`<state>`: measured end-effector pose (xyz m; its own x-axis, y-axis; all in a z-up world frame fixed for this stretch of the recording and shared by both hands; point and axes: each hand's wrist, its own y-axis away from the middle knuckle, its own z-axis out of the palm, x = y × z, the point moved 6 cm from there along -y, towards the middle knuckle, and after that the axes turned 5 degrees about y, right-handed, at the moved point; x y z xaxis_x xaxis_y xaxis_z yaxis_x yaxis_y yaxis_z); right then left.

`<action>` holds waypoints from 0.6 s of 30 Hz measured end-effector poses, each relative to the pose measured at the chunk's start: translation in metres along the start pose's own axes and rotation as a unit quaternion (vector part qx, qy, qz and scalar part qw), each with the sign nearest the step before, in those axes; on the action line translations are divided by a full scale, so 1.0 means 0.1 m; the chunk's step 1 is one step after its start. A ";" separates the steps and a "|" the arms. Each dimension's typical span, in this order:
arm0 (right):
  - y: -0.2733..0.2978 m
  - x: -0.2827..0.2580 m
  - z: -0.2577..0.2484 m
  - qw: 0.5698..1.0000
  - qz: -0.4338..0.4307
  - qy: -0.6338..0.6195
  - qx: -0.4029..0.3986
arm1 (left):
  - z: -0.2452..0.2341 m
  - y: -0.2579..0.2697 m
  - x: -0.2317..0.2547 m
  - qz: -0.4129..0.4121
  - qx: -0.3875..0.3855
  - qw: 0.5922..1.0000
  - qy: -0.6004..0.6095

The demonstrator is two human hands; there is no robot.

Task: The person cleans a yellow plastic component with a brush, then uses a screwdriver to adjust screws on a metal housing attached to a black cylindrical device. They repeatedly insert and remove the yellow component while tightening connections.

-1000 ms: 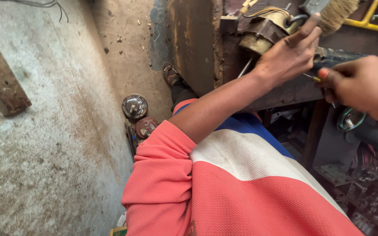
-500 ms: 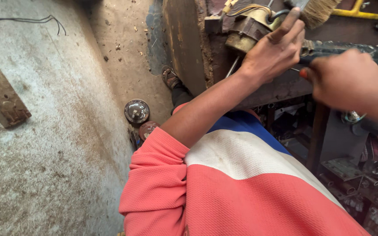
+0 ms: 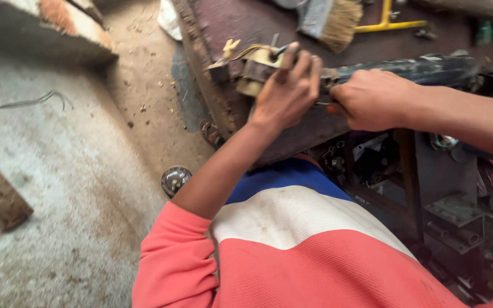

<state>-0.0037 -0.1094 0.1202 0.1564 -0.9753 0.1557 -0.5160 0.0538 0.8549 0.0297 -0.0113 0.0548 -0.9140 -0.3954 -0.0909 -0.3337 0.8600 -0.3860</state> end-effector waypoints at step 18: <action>-0.50 1.26 0.27 0.801 -0.094 -0.199 0.557 | -0.25 0.18 0.16 -0.021 -0.028 0.997 -0.072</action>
<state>0.0192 -0.2411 0.0834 0.1528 -0.9470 -0.2825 -0.9807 -0.1099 -0.1619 0.0032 0.0062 0.0697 -0.8574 -0.4706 -0.2084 -0.3877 0.8568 -0.3399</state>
